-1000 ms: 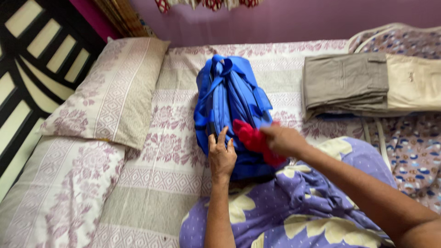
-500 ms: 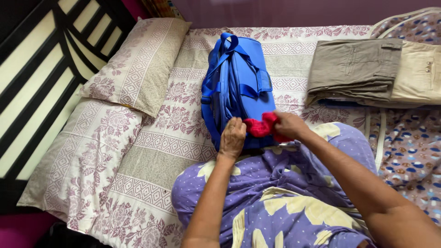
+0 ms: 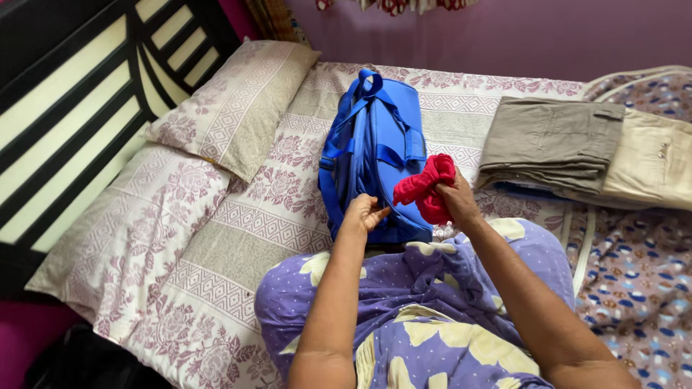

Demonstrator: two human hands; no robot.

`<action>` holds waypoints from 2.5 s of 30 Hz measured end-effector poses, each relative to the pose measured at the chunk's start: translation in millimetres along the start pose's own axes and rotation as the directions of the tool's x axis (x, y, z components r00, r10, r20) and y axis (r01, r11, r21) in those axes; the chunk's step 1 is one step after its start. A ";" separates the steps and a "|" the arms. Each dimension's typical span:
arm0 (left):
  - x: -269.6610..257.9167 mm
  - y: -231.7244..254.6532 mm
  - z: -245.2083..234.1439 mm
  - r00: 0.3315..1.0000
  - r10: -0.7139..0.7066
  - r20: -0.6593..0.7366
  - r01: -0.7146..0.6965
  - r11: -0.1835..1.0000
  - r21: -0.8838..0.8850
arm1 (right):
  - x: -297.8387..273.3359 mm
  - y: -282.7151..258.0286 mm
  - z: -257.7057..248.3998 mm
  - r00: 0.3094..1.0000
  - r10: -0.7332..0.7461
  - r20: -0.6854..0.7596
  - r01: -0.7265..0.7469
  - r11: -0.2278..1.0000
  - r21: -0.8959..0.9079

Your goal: The person cleans a blue bag with a red cloth and kemudian folds a pair of pants on a bed.

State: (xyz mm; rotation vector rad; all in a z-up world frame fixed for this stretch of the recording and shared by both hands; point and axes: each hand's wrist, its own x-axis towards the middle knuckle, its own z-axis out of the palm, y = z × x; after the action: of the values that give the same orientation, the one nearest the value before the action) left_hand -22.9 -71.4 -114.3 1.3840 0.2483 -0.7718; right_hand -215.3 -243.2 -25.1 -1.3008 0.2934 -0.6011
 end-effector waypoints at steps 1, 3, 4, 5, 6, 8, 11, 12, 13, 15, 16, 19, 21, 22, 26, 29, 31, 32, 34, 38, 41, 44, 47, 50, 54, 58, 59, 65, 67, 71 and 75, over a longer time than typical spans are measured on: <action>14.9 -6.6 -0.4 0.993 -0.105 0.054 0.116 0.952 -0.284 | 2.2 3.8 0.7 1.000 0.017 0.013 -0.018 0.999 0.041; 32.2 -16.6 -5.5 0.975 -0.170 0.142 0.221 0.780 -0.586 | 4.4 7.2 -1.4 1.000 0.027 0.006 -0.027 0.996 0.088; 37.1 -28.3 -10.4 0.977 -0.156 0.146 0.214 0.745 -0.632 | 3.4 9.8 -2.6 0.999 0.035 -0.003 -0.035 0.993 0.113; 40.6 -36.8 -14.0 0.979 -0.142 0.149 0.206 0.707 -0.676 | 3.9 12.2 -3.9 0.998 0.055 -0.011 -0.053 0.991 0.126; 43.6 -38.1 -13.1 0.972 -0.158 0.174 0.234 0.712 -0.662 | 4.1 13.3 -7.8 0.997 0.072 -0.024 -0.068 0.988 0.139; 47.2 -36.0 -8.7 0.956 -0.188 0.226 0.290 0.719 -0.631 | 3.7 14.3 -16.3 0.995 0.089 -0.038 -0.082 0.985 0.152; 48.1 -35.5 -7.4 0.957 -0.214 0.195 0.287 0.785 -0.549 | 3.0 9.6 -27.0 0.996 0.077 -0.042 -0.069 0.984 0.162; 46.8 -33.9 -9.3 0.961 -0.189 0.202 0.271 0.792 -0.548 | 1.1 6.6 -30.6 0.996 0.076 -0.046 -0.067 0.983 0.172; 42.4 -32.4 -11.0 0.964 -0.164 0.210 0.255 0.798 -0.546 | 1.5 3.5 -33.0 0.996 0.075 -0.050 -0.065 0.981 0.182; 25.2 -27.3 -16.5 0.963 -0.124 0.239 0.237 0.814 -0.531 | 0.3 0.0 -37.9 0.997 0.034 -0.063 -0.020 0.979 0.200; 16.9 -22.4 -19.6 0.959 -0.105 0.264 0.232 0.825 -0.516 | -0.5 -1.0 -39.9 0.997 0.013 -0.070 0.002 0.978 0.209; -7.6 -3.6 -24.0 0.947 0.095 0.306 0.122 0.777 -0.618 | -2.0 -4.2 -44.3 0.994 0.026 -0.110 -0.005 0.983 0.183; -23.1 3.8 -24.3 0.934 0.206 0.292 0.073 0.690 -0.720 | -1.9 -0.8 -42.3 0.993 0.037 -0.113 -0.016 0.982 0.188; -29.6 6.2 -21.1 0.933 0.229 0.278 0.072 0.638 -0.766 | -1.2 -0.8 -41.9 0.993 0.041 -0.113 -0.019 0.982 0.187; -48.3 0.3 -4.6 0.918 0.305 0.254 0.038 0.570 -0.821 | -1.7 -7.7 -14.0 0.999 0.020 -0.029 -0.017 0.995 0.099; -53.3 0.3 -2.7 0.879 0.385 0.282 -0.004 0.597 -0.802 | -15.9 -31.8 15.0 0.995 -0.001 0.103 0.030 0.960 -0.280; -64.7 3.6 -0.1 0.845 0.424 0.326 0.048 0.548 -0.835 | -22.2 -50.9 34.8 0.985 0.087 0.150 0.034 0.749 -0.661; -72.2 6.8 1.3 0.826 0.444 0.346 0.074 0.524 -0.849 | -23.7 -56.3 46.8 0.978 0.123 0.168 0.059 0.611 -0.789; -89.5 13.1 1.9 0.761 0.531 0.374 0.064 0.511 -0.857 | -29.3 -62.2 63.7 0.964 0.199 0.177 0.118 0.275 -0.954; -116.6 25.3 3.7 0.640 0.590 0.492 0.193 0.496 -0.846 | -36.6 -68.6 77.0 0.963 -0.064 0.262 0.269 0.272 -0.924; -122.9 33.6 7.4 0.521 0.627 0.579 0.323 0.482 -0.814 | -36.6 -78.2 85.4 0.900 -0.183 0.395 0.423 0.149 -0.894; -103.6 42.4 19.9 0.804 0.374 0.462 0.262 0.474 -0.841 | -32.7 -86.5 91.0 0.884 -0.126 0.451 0.453 -0.007 -0.891; -69.5 35.7 23.8 0.792 0.327 0.516 0.259 0.585 -0.768 | -19.3 -90.6 89.6 0.902 -0.125 0.414 0.418 0.008 -0.909; -43.0 20.4 24.6 0.777 0.439 0.451 0.180 0.531 -0.828 | -14.9 -88.5 79.1 0.948 -0.072 0.310 0.318 0.144 -0.937; -68.2 28.9 28.1 0.700 0.596 0.393 0.104 0.460 -0.882 | -15.1 -81.5 72.7 0.973 0.060 0.223 0.194 0.313 -0.930; -105.8 58.2 33.0 0.741 0.509 0.438 0.158 0.502 -0.850 | -18.6 -75.1 66.9 0.974 0.099 0.203 0.132 0.482 -0.866; -104.8 62.9 33.8 0.783 0.463 0.415 0.143 0.515 -0.845 | -18.9 -74.0 67.2 0.973 0.079 0.215 0.143 0.522 -0.841; -36.1 50.1 55.8 0.859 0.420 0.292 0.102 0.419 -0.902 | -24.5 -66.1 54.4 0.960 -0.004 0.281 0.205 0.693 -0.691; -33.0 36.4 46.2 0.809 0.439 0.391 0.219 0.392 -0.894 | -22.6 -62.5 47.7 0.957 -0.002 0.289 0.200 0.727 -0.657; -54.7 36.6 39.2 0.736 0.518 0.435 0.282 0.350 -0.893 | -22.4 -54.9 40.3 0.959 -0.038 0.282 0.201 0.793 -0.576; -75.7 46.6 32.7 0.705 0.486 0.516 0.327 0.423 -0.845 | -20.1 -60.3 47.3 0.966 -0.100 0.240 0.244 0.667 -0.704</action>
State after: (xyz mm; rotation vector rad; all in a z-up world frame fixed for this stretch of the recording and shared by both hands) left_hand -58.8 -76.5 -26.8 -0.0627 -0.0590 -0.8235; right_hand -221.8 -202.2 42.3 -2.1801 0.2669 -0.5318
